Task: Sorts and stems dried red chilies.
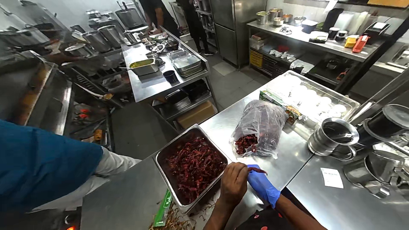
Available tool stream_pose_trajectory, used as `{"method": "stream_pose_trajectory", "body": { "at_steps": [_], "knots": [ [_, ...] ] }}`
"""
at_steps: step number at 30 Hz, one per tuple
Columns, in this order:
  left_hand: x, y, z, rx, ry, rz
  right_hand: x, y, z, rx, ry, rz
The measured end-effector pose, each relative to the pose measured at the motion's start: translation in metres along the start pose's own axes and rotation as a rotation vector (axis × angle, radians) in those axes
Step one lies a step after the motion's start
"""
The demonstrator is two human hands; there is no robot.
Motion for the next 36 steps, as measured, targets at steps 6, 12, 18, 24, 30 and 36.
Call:
{"method": "stream_pose_trajectory", "body": {
  "at_steps": [6,12,18,24,30,36],
  "knots": [
    [-0.071,-0.085,-0.021,0.979,-0.119,-0.848,-0.036,0.075,-0.012,-0.123,-0.371,0.043],
    [-0.142,-0.085,-0.045,1.257,-0.358,-0.885,0.001,0.087,-0.019,-0.174,-0.270,0.076],
    [-0.163,-0.087,-0.038,1.340,-0.216,-0.983,0.037,0.084,-0.019,-0.149,-0.103,0.136],
    [-0.114,-0.060,-0.038,1.193,-0.459,-1.262,0.093,0.018,-0.029,0.239,0.467,-0.383],
    [-0.078,-0.047,-0.036,1.113,-0.606,-1.371,0.070,-0.040,-0.019,0.701,0.366,-0.850],
    [-0.066,-0.062,-0.029,1.085,-0.374,-1.248,0.055,-0.038,-0.005,0.721,0.345,-0.840]
  ]
}}
Point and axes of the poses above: each hand's wrist, its own z-axis towards the middle knuckle, its own x-axis out of the back of the hand, y = z × x, the point moved 9 cm from there along z, towards the middle knuckle, and after that the axes turned 5 degrees about y, right-handed, at the moved point
